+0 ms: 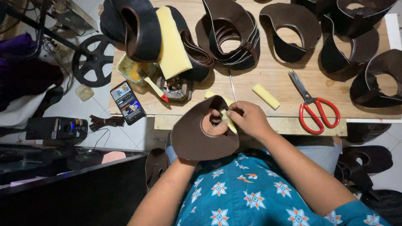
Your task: The person sits at a workbench holding a brown shoe upper and works along its edge with a thin metal rod tool, pressing and trimming the edge seam. They turn the upper over to work other sides, briefly reach for the scissors, and continue working the edge of the piece.
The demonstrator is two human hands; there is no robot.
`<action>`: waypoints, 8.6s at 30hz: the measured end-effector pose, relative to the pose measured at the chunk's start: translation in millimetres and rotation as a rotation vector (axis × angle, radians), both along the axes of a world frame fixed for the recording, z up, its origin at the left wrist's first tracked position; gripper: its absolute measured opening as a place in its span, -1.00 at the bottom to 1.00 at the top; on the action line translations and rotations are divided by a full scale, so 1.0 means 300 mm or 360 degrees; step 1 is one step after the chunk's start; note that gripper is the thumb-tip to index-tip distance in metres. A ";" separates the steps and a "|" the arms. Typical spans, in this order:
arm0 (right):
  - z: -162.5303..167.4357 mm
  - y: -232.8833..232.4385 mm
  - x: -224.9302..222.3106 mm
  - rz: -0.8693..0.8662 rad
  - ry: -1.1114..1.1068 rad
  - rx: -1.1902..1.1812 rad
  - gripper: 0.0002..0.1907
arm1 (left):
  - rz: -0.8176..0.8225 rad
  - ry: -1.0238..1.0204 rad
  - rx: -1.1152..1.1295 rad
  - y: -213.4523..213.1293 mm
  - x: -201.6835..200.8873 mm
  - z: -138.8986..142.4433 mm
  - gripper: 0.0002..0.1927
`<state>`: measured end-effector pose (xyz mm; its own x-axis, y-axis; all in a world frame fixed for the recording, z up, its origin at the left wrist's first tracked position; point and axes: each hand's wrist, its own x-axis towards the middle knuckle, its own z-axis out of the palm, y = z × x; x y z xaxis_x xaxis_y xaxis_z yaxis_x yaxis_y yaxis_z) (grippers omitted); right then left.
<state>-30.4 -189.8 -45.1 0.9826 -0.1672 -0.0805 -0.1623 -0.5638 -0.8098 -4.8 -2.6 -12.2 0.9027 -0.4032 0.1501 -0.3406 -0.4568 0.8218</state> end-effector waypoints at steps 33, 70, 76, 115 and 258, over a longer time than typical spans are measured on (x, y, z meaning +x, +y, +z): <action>0.009 0.013 -0.033 0.0155 -0.0527 -0.0371 -0.74 | 0.0270 0.0140 -0.0095 -0.016 0.012 -0.147 -0.73; -0.036 0.060 0.004 0.0083 -0.0531 -0.0616 -0.91 | 0.0166 0.0154 -0.0508 -0.035 -0.017 -0.219 -0.77; 0.013 0.014 -0.056 0.0121 -0.0339 -0.0462 -0.77 | 0.0075 -0.0274 -0.0443 0.007 -0.087 -0.103 -0.69; -0.141 -0.160 -0.161 0.0341 -0.0511 0.0296 -0.57 | -0.0365 -0.0008 -0.0404 -0.068 -0.100 0.108 -0.90; 0.090 0.036 -0.177 0.0131 -0.0177 0.0000 -0.82 | 0.0059 0.1579 -0.1492 0.003 -0.186 -0.080 -0.83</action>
<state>-83.6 -178.9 -18.2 0.9959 -0.0857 0.0297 -0.0248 -0.5716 -0.8202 -60.8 -1.6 -36.2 0.7983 -0.4829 -0.3600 0.5684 0.4064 0.7154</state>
